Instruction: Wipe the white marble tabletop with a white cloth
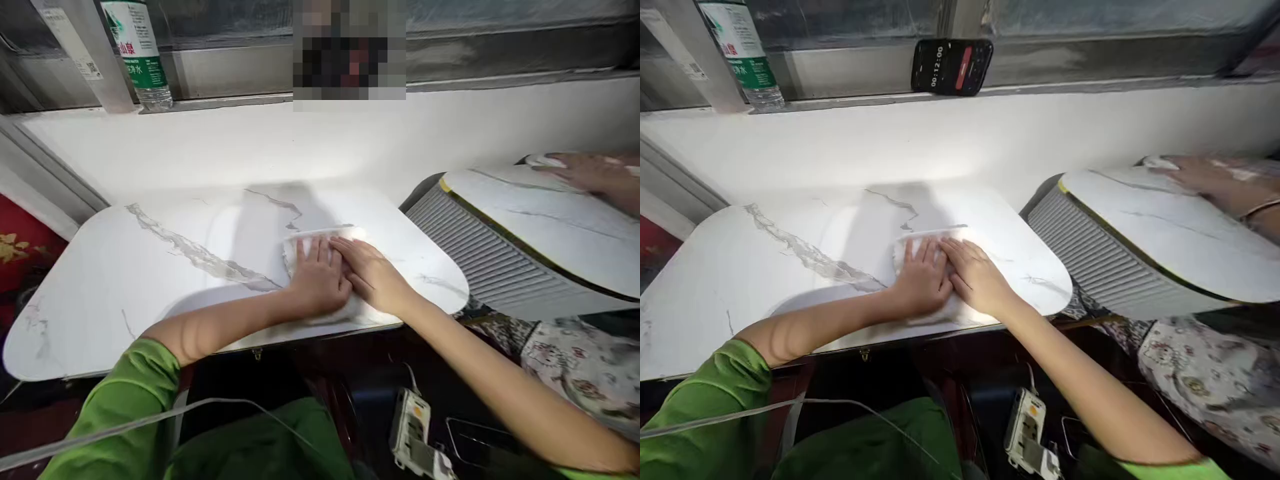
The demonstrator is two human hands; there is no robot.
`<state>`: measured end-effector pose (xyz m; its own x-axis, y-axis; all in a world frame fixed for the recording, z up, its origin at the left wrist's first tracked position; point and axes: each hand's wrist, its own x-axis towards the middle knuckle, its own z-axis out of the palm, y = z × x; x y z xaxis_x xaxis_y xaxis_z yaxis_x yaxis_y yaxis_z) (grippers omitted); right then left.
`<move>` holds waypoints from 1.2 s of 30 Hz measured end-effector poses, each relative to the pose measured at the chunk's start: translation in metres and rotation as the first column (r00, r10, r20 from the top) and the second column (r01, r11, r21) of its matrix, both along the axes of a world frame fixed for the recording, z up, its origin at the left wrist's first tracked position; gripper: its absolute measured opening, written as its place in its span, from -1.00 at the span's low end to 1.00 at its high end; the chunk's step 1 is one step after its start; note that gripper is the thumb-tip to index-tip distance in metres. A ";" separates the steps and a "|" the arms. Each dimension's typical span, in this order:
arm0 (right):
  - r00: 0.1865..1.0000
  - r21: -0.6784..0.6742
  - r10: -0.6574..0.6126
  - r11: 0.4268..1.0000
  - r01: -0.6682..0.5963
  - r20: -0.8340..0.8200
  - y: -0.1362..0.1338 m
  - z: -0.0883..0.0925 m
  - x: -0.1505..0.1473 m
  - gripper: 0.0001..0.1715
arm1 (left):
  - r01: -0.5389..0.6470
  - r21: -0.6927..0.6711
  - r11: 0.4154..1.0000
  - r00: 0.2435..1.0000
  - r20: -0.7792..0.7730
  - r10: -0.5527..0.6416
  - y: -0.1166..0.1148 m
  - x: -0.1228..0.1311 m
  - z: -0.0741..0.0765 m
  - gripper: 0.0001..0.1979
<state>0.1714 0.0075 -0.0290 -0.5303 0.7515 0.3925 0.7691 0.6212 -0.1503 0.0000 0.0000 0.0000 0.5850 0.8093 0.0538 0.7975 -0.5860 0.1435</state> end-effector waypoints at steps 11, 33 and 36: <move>0.999 -0.036 -0.022 0.999 0.021 -0.033 0.027 0.004 0.012 -0.35 | -0.038 -0.017 0.999 0.998 0.048 0.038 0.024 0.018 -0.003 -0.39; 0.993 -0.083 -0.096 0.992 0.091 -0.063 0.180 0.005 -0.029 -0.42 | -0.208 0.016 0.978 0.977 0.053 0.207 0.167 0.000 -0.005 -0.45; 0.998 -0.110 -0.059 0.992 0.056 -0.023 0.148 0.005 -0.012 -0.39 | -0.214 0.017 0.977 0.976 0.043 0.213 0.129 0.013 -0.003 -0.45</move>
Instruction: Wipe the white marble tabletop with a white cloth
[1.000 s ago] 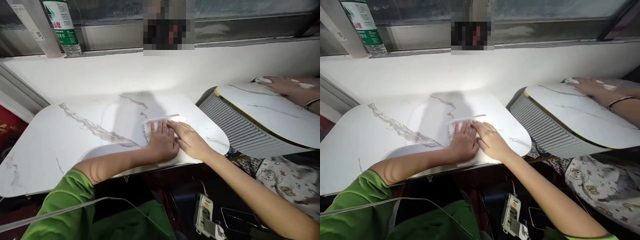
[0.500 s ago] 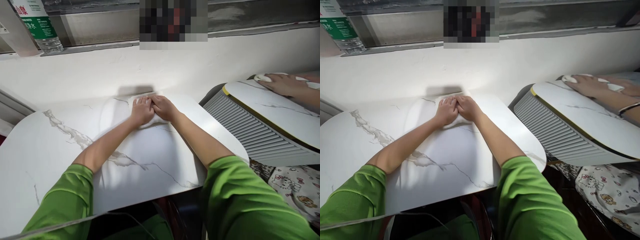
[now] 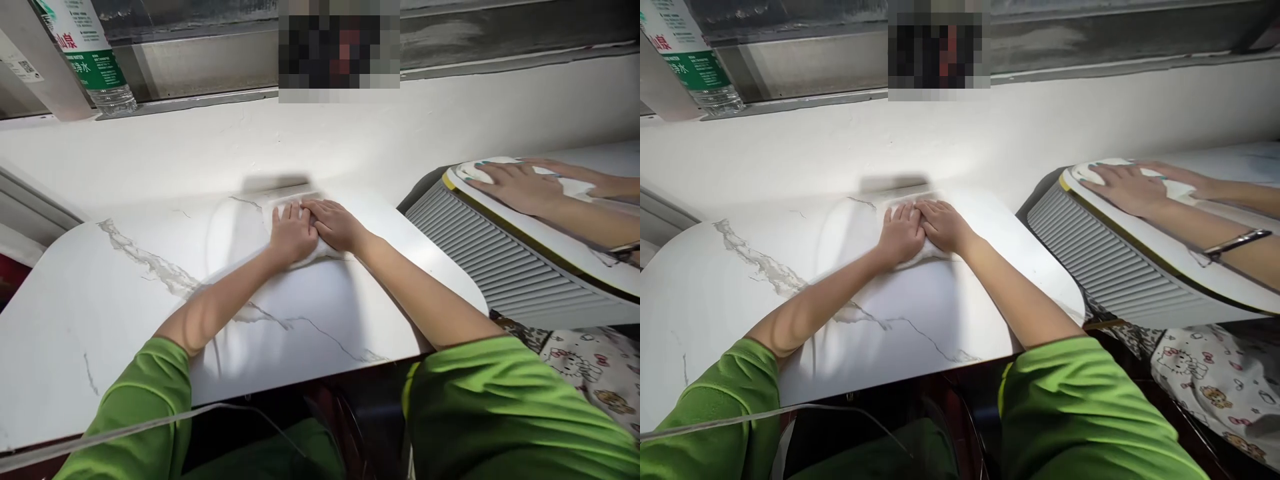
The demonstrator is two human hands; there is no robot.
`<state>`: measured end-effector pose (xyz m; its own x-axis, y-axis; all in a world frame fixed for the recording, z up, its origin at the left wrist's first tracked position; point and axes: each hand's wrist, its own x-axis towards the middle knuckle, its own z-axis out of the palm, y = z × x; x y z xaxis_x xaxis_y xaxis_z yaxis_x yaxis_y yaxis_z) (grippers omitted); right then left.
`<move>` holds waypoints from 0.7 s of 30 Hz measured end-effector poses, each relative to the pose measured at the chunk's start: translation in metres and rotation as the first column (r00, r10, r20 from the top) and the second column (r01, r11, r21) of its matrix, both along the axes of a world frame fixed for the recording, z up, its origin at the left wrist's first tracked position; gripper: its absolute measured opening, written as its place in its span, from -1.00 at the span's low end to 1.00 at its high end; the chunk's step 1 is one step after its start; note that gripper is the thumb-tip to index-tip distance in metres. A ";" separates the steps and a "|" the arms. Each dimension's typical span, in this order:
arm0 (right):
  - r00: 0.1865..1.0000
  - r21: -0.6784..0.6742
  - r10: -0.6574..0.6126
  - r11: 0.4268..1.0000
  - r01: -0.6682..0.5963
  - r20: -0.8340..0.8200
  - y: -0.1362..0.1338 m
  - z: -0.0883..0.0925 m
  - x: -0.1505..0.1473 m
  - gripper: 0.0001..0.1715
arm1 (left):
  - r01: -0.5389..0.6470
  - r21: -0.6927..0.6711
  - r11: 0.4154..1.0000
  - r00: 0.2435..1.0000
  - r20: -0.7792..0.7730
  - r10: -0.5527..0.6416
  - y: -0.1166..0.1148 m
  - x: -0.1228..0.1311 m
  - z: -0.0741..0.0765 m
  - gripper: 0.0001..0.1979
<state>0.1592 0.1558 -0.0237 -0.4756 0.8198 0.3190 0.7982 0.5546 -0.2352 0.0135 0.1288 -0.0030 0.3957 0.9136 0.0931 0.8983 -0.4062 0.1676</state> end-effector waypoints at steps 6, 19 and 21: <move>0.999 -0.026 -0.022 0.999 0.023 0.041 -0.101 -0.004 0.061 -0.33 | 0.166 0.053 0.985 0.984 -0.066 -0.163 -0.090 0.047 0.003 -0.44; 0.997 0.008 -0.080 0.997 0.080 0.007 -0.148 -0.001 0.107 -0.32 | 0.262 0.088 0.961 0.963 0.042 -0.267 -0.121 0.094 -0.005 -0.49; 0.996 0.024 -0.088 0.996 0.088 -0.003 -0.131 -0.002 0.105 -0.33 | 0.255 0.053 0.966 0.966 0.030 -0.256 -0.104 0.091 -0.003 -0.48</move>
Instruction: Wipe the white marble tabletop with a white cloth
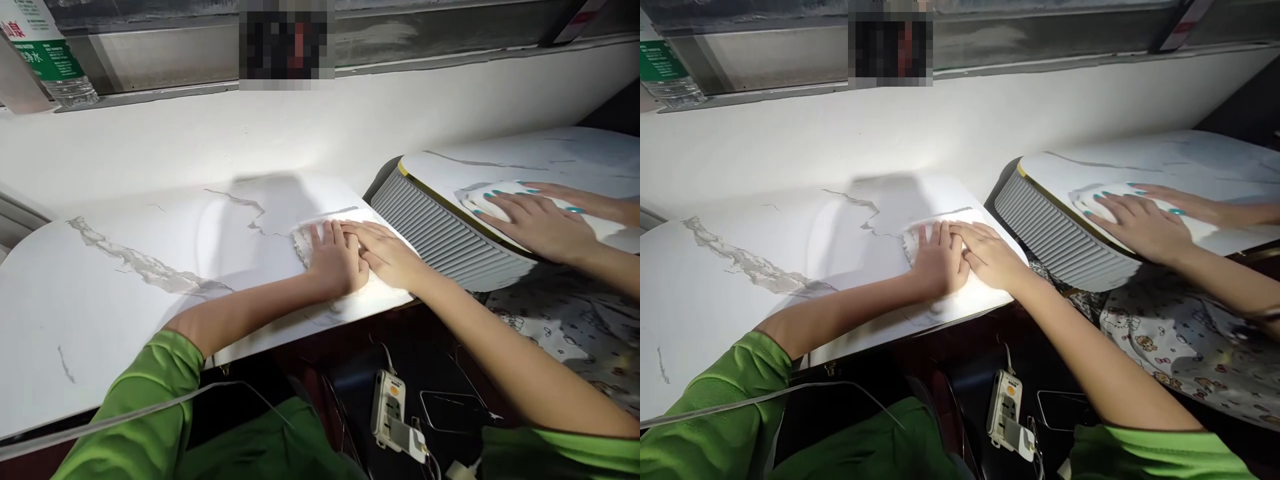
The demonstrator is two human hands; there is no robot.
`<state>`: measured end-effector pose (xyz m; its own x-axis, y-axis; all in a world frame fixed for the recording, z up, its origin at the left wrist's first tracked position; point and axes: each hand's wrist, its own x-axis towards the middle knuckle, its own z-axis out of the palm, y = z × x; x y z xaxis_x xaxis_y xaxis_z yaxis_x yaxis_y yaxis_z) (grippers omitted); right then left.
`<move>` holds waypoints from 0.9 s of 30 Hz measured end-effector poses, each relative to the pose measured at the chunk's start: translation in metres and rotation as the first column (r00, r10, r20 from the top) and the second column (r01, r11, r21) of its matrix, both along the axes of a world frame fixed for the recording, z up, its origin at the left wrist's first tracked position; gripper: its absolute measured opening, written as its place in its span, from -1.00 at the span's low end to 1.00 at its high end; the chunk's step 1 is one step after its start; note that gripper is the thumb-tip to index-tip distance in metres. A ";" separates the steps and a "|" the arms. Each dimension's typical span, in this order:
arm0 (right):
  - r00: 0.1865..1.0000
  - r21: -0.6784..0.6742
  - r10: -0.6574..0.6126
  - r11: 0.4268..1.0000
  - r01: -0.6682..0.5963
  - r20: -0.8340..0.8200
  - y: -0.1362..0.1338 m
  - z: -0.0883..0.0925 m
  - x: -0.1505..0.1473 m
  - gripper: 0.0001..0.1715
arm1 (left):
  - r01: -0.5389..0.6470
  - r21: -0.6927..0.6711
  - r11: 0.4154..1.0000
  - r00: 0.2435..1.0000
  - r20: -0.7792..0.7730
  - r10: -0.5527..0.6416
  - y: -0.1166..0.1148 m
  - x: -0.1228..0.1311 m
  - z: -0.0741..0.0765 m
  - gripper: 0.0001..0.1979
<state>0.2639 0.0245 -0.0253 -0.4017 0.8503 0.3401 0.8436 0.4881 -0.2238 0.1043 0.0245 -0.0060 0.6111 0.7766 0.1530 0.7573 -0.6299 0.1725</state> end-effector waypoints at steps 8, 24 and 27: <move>0.998 0.002 -0.055 0.998 0.055 -0.012 0.104 -0.006 -0.009 -0.34 | -0.051 -0.115 0.992 0.997 -0.058 0.044 0.100 -0.003 0.001 -0.45; 0.998 -0.051 0.006 0.999 -0.010 -0.067 0.198 -0.006 -0.034 -0.44 | -0.114 -0.099 0.989 0.990 0.073 0.121 0.199 -0.022 -0.019 -0.50; 0.999 -0.037 -0.004 0.999 0.003 -0.035 0.173 -0.004 -0.044 -0.40 | -0.107 -0.107 0.989 0.993 0.037 0.111 0.172 -0.032 -0.011 -0.49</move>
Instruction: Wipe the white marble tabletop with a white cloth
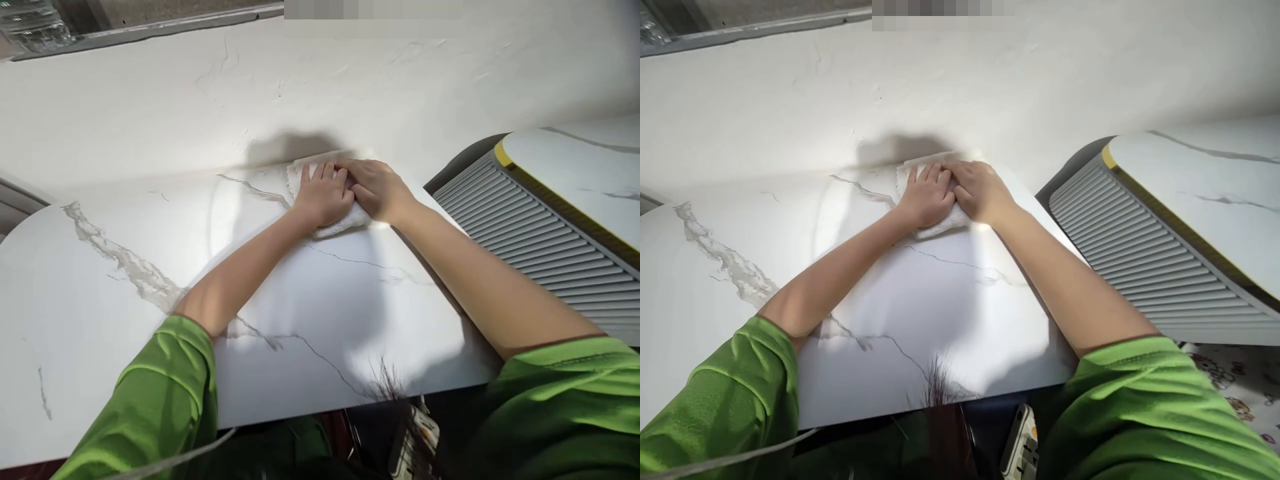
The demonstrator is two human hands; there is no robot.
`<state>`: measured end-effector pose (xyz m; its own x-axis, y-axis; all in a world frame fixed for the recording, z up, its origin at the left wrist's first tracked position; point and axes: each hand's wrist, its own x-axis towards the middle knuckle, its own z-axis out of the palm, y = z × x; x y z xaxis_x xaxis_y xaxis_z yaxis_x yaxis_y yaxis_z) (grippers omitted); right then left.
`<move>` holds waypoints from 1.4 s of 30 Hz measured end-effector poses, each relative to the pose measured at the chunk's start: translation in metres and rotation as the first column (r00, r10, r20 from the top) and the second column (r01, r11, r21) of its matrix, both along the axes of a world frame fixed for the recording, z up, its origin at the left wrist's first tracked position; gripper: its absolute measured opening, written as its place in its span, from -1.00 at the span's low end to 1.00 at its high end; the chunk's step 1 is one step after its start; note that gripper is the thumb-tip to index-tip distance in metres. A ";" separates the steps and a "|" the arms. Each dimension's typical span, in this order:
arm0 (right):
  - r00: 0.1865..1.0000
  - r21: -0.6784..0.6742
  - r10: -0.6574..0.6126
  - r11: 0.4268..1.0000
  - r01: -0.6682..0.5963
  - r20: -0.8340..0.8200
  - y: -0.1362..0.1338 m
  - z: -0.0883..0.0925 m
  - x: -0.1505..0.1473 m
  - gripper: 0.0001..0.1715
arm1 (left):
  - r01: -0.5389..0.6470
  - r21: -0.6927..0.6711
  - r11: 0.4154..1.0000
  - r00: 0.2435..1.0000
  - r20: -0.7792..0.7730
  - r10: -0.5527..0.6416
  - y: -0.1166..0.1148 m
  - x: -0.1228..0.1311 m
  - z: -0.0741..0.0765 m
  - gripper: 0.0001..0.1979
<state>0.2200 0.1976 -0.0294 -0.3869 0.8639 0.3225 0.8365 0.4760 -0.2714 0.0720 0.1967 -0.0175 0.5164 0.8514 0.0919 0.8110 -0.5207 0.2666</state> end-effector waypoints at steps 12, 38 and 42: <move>1.000 0.085 -0.002 0.996 0.002 0.008 -0.193 0.002 -0.075 -0.26 | 0.101 0.012 0.995 0.991 -0.092 -0.099 -0.186 -0.084 0.018 -0.41; 0.993 0.070 -0.100 0.992 0.105 -0.066 0.018 -0.005 -0.138 -0.43 | 0.014 0.051 0.999 0.999 -0.046 -0.011 0.014 -0.133 0.011 -0.49; 0.995 0.064 -0.085 0.994 0.089 -0.050 -0.003 -0.003 -0.139 -0.39 | 0.021 0.047 0.999 0.998 -0.064 -0.018 -0.001 -0.137 0.008 -0.47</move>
